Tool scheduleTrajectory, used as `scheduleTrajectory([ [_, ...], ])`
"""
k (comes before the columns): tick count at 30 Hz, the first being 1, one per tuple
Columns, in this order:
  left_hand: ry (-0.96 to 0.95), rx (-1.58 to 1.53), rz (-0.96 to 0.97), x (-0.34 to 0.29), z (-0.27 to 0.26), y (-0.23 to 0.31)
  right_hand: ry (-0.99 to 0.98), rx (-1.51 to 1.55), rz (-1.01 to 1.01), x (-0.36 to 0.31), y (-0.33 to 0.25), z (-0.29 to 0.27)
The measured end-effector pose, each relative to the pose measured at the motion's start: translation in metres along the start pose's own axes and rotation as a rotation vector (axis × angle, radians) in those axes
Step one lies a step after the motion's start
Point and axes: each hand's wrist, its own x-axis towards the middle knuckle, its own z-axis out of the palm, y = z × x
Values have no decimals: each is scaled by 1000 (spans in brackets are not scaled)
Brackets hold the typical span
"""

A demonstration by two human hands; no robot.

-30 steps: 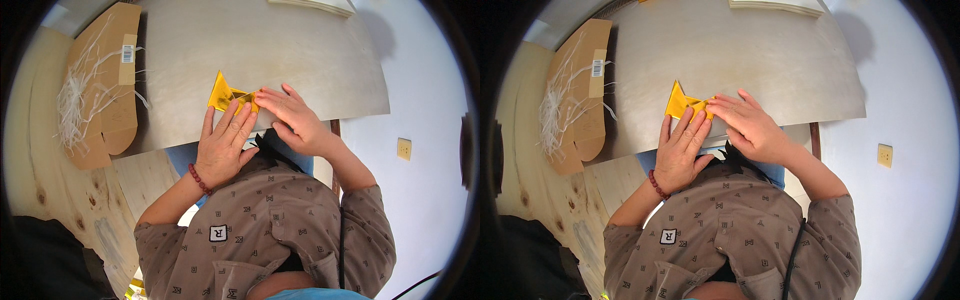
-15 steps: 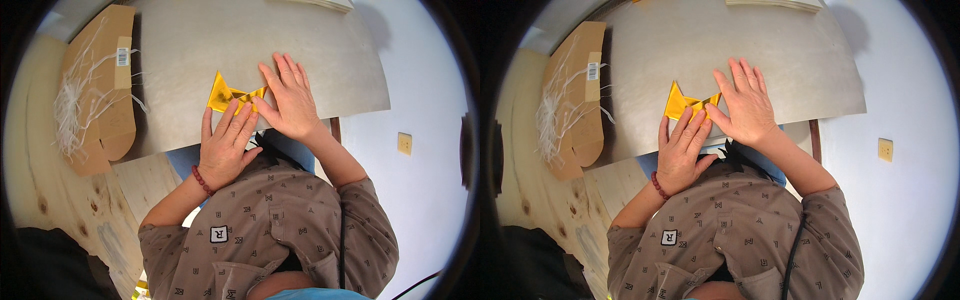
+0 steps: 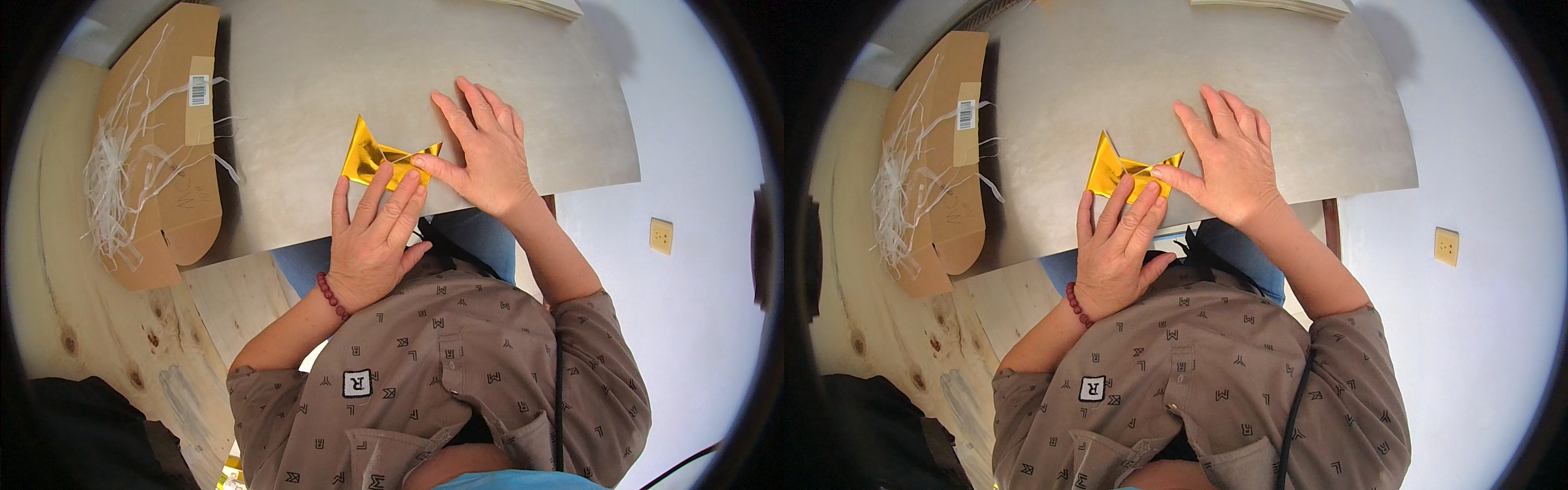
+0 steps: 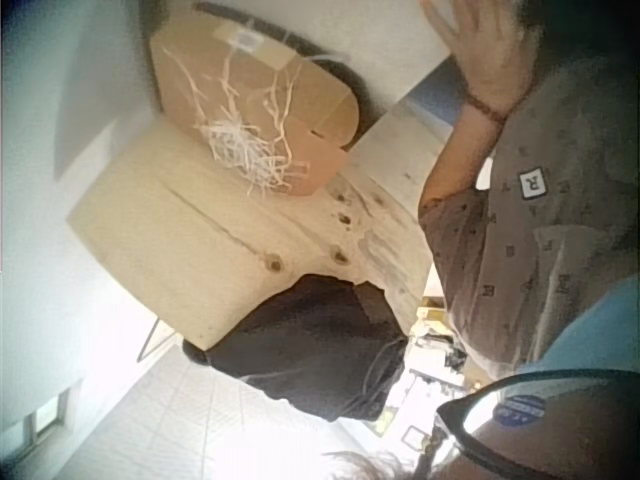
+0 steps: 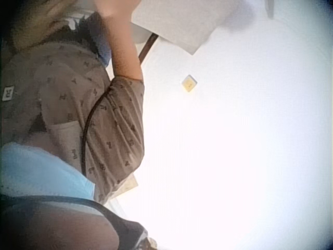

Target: The person folds a gold-colored sheet of paper into a triangular origami shape, pressing creases and tucking flaps to form a small pouch. They place the finished piece on the table and begin folding a second sheet in the same manner.

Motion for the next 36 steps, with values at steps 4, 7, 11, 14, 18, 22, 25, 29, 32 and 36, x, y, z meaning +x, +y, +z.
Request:
scheduleTrajectory([
  [4,-2,19,1,0,1,0,-6,-17,-12,2,1,-1],
  [7,-1,23,1,0,1,0,-9,-13,-15,2,2,-2],
  [11,0,27,-2,0,0,1,8,-13,-26,1,2,-1],
  [14,4,29,-4,1,0,1,23,-6,-32,1,4,0],
  [18,8,37,-5,1,-1,2,28,-21,-35,3,7,2],
  [22,21,41,-3,2,-1,3,19,23,-4,1,5,2],
  [25,21,39,-11,2,-2,3,25,-31,-38,-2,2,2],
  [29,22,36,-13,2,-2,4,-14,-9,-22,1,4,2],
  [32,20,33,-12,2,-2,3,-2,32,-16,2,6,2],
  [36,17,33,-14,2,-2,2,-3,39,-15,5,10,0],
])
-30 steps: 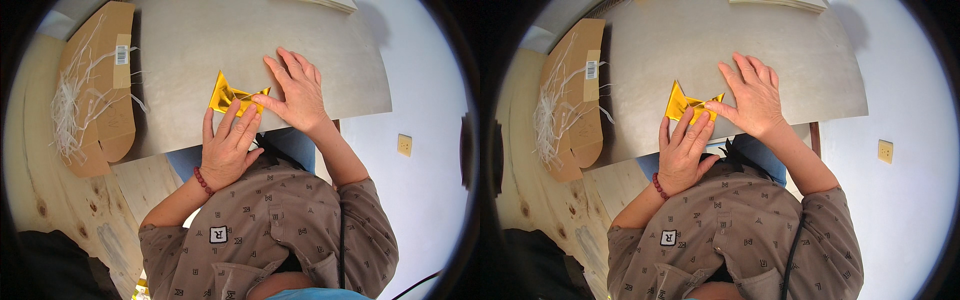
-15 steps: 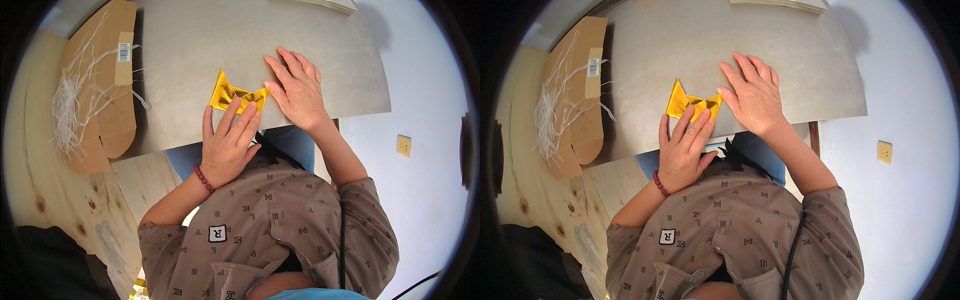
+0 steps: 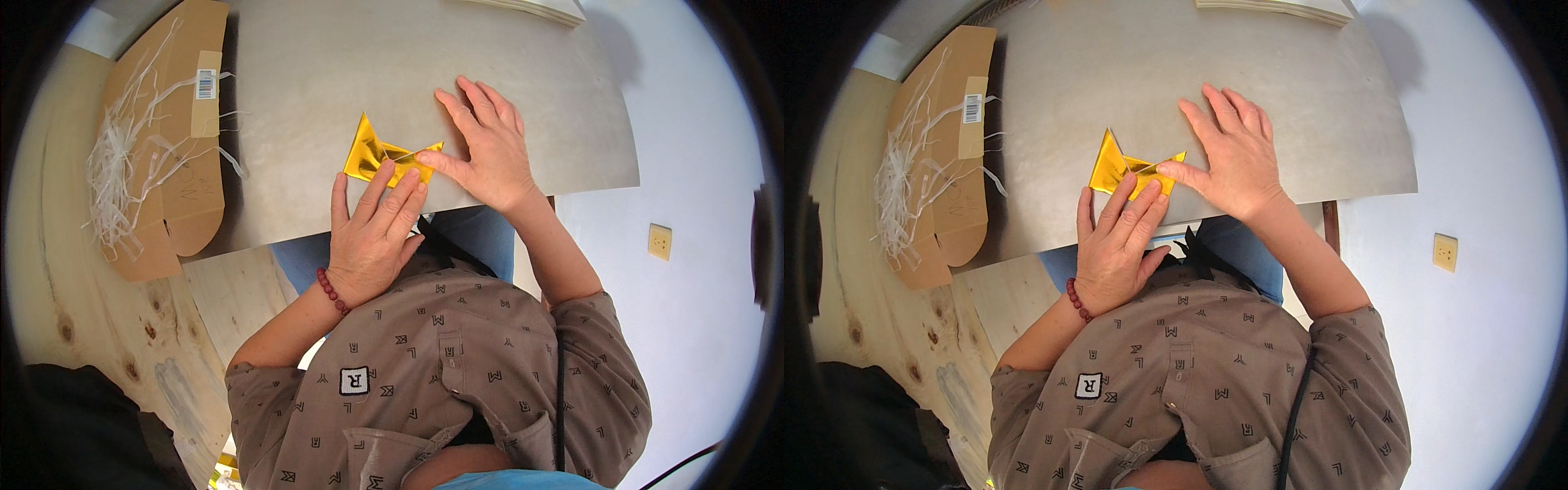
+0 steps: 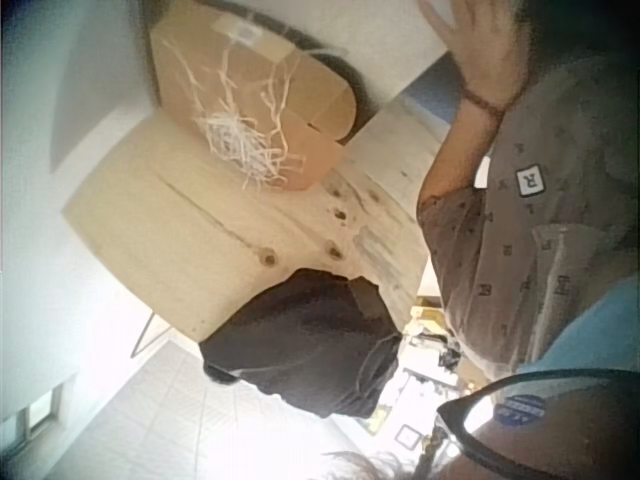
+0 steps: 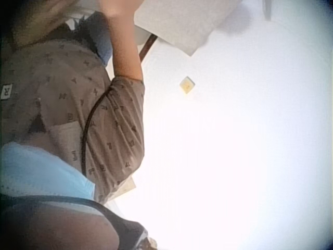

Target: The person folds a gold-colored sheet of paper into a triangular origami shape, pressing creases and tucking flaps to form a small pouch. They place the finished piece on the table and begin folding a second sheet in the same manner.

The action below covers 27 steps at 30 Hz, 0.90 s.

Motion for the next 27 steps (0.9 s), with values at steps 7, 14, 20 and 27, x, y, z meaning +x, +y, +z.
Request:
scheduleTrajectory([
  [7,-6,-7,3,-1,0,-1,31,31,-7,2,6,-1],
  [14,7,-16,22,-4,0,-2,189,144,26,4,2,-7],
  [20,6,-26,17,-5,0,0,81,706,-221,-17,-34,-15],
  [27,-9,-187,39,-5,-9,-5,-133,981,-113,3,-37,4],
])
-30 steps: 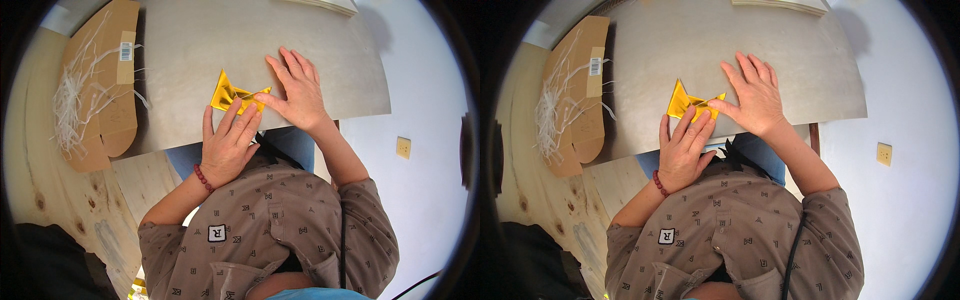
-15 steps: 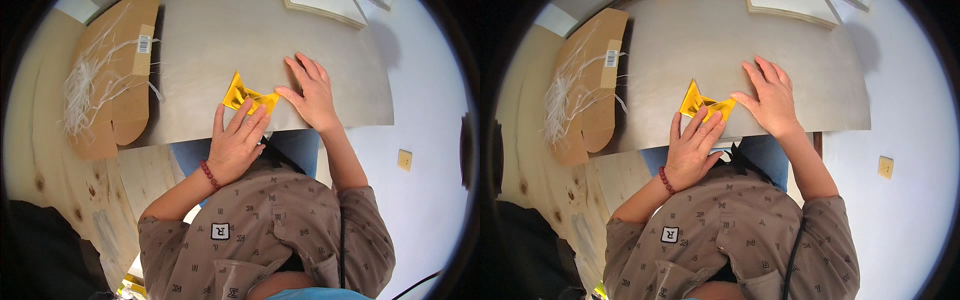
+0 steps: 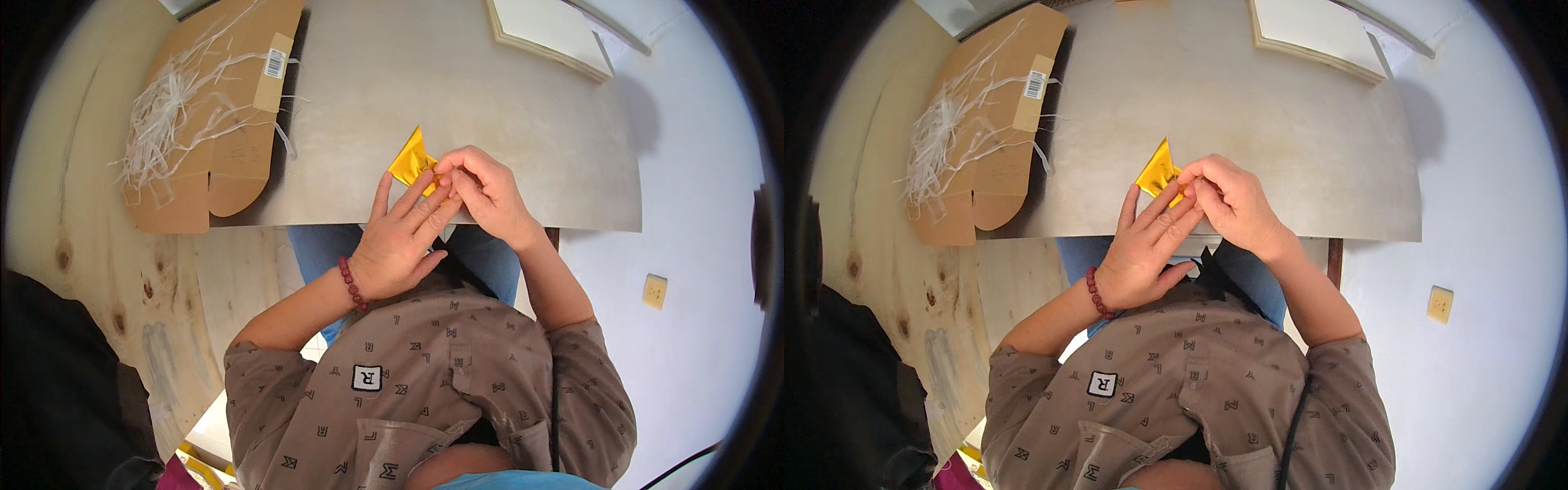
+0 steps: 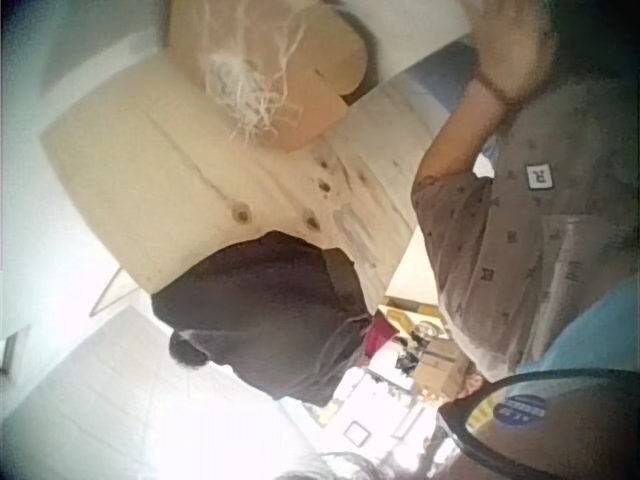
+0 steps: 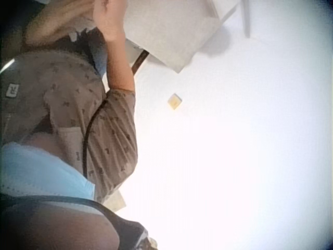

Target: The person folds a gold-colored sheet of paper into a triangular origami shape, pressing creases and tucking flaps to form a small pouch. They place the finished piece on the table and begin folding a second sheet in the same manner.

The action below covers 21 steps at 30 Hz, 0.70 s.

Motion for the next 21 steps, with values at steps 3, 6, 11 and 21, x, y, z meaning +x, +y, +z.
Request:
scheduleTrajectory([
  [3,27,-50,46,-3,-4,-2,-9,57,76,-4,2,0],
  [6,106,-121,53,-7,-12,-12,-17,65,102,-5,2,2],
  [11,41,141,-123,-6,-17,-27,-33,-92,-26,-2,0,3],
  [21,-16,274,-138,-4,-12,-20,-70,-333,-37,5,-12,13],
])
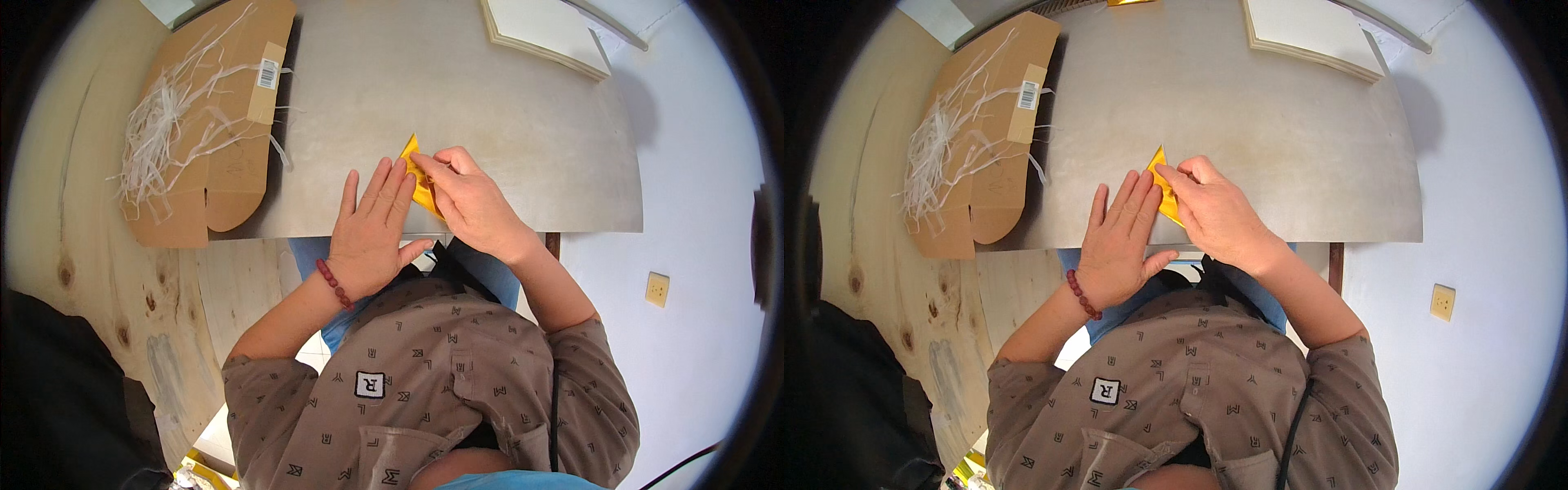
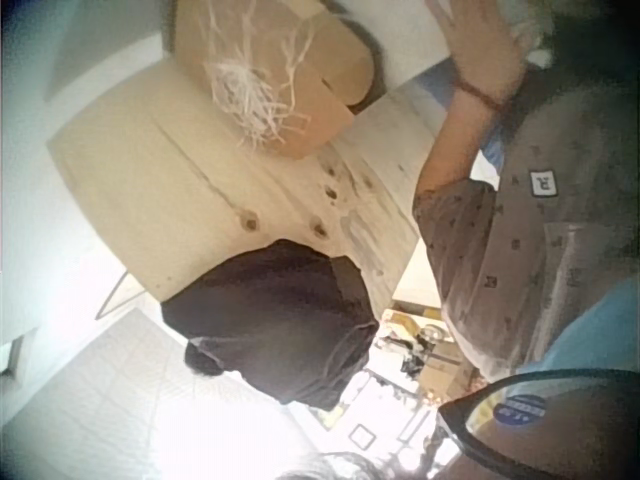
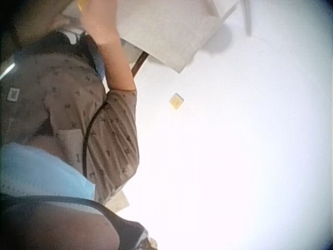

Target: The person folds a gold-colored sheet of paper into a triangular origami shape, pressing creases and tucking flaps to form a small pouch. They place the finished piece on the table and begin folding a second sheet in the same manner.

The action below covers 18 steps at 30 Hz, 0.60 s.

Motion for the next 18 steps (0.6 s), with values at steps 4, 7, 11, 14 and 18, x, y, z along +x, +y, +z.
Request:
scheduleTrajectory([
  [4,4,6,-2,0,2,0,-39,-79,51,5,-5,0],
  [7,-3,7,-9,1,2,0,-51,-137,51,7,-8,0],
  [11,-4,-4,-27,2,2,1,-60,-178,46,8,-8,1],
  [14,0,-17,-31,4,2,1,-60,-200,51,9,-8,2],
  [18,9,-38,-34,5,2,1,-56,-204,54,11,-8,2],
])
